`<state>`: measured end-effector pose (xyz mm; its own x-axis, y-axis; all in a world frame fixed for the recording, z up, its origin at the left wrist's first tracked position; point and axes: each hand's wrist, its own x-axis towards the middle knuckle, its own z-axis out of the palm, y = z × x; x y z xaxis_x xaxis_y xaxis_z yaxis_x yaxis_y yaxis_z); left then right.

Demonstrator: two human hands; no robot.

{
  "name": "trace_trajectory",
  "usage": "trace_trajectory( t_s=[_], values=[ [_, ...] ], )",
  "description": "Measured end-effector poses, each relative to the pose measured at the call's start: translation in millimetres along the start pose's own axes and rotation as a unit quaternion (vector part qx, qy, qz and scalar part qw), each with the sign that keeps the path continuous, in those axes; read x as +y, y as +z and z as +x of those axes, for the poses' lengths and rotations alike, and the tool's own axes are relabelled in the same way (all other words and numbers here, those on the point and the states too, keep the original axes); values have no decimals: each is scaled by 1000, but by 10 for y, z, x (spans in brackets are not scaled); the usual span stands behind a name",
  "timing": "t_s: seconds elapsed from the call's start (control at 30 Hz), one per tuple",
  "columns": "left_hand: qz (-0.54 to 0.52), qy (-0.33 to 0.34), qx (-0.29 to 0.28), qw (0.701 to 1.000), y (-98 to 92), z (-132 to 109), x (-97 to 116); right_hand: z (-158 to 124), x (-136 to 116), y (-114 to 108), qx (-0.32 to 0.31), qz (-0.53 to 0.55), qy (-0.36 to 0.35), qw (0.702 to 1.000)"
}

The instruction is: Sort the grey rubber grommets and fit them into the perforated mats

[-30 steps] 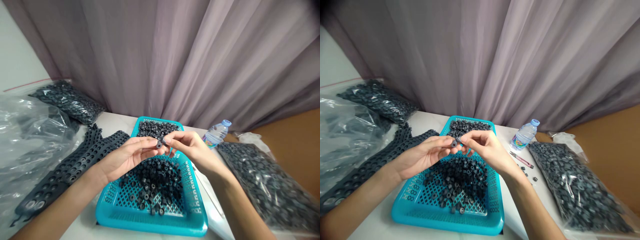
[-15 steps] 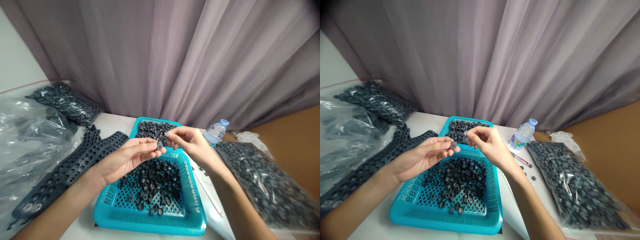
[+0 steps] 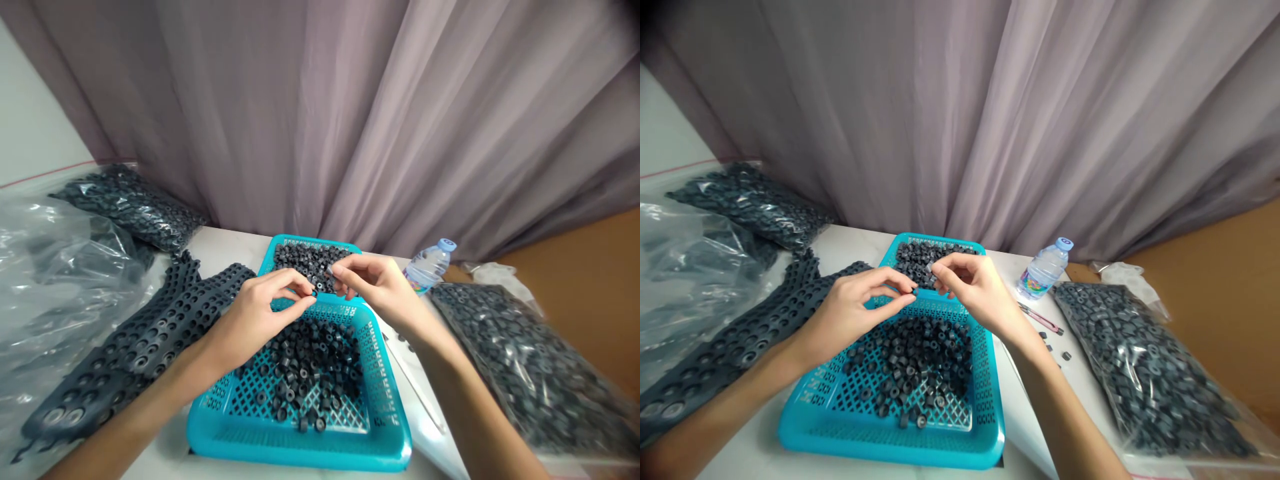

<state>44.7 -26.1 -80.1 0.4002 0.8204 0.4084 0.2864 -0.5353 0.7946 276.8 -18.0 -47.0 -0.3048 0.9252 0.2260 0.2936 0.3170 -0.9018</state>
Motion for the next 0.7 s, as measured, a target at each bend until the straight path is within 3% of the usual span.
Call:
trace_trajectory(
  t_s=[0.1,0.23,0.57,0.7],
  values=[
    [75,67,5,995,10,-25,-10,4,9,13,1,-4,-6,1000],
    [119,109,6,987,37,-52,5,1,5,23,2,-11,-11,1000],
    [136,111,27,984,89,-73,-5,-5,-31,26,-2,-32,-15,999],
    [138,114,41,983,76,-59,1,-11,-26,-6,-37,-16,-14,999]
  ],
)
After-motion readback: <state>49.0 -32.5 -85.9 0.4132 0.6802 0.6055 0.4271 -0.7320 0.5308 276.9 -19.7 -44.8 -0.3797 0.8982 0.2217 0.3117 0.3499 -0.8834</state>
